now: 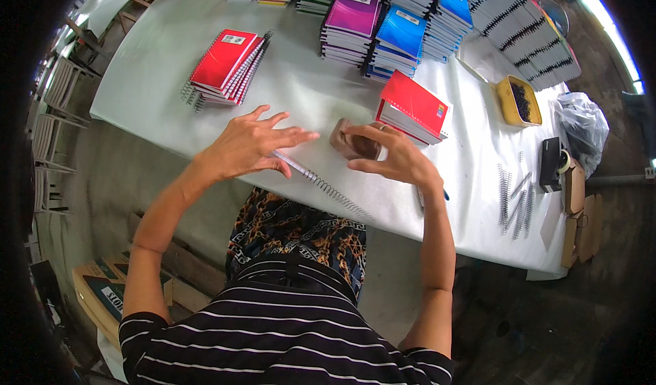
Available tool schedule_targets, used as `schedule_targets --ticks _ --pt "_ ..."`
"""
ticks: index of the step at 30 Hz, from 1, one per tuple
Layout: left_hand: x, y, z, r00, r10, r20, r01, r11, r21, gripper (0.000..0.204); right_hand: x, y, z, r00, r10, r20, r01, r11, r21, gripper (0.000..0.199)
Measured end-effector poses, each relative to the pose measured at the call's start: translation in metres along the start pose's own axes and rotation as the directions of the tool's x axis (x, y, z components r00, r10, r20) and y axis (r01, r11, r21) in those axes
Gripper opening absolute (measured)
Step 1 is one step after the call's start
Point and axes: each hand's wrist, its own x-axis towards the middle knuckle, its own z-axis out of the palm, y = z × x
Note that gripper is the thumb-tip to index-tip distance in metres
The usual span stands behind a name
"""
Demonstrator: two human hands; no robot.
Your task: The person repeatedly assembles spiral-bound notebooks by inserting metal wire spirals into pre-punched holes of red notebook covers and pages. They use pliers to close the spiral ends and stack the finished notebooks on the table.
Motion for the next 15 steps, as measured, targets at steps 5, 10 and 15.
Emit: schedule_targets --ticks 5,10,15 --pt "-0.007 0.01 0.015 0.969 -0.245 -0.04 0.243 0.968 -0.062 0.086 0.019 0.003 0.011 0.941 -0.051 0.336 0.024 0.996 0.083 0.062" --pt "0.005 0.012 0.003 0.854 -0.425 0.3 0.474 0.874 -0.112 0.086 0.017 0.01 0.005 0.955 -0.265 0.135 0.175 0.867 0.467 0.058" --pt "0.006 0.006 0.011 0.905 -0.4 0.146 0.414 0.906 -0.085 0.083 0.022 0.017 0.006 0.955 -0.289 0.075 0.2 0.807 0.556 0.054"
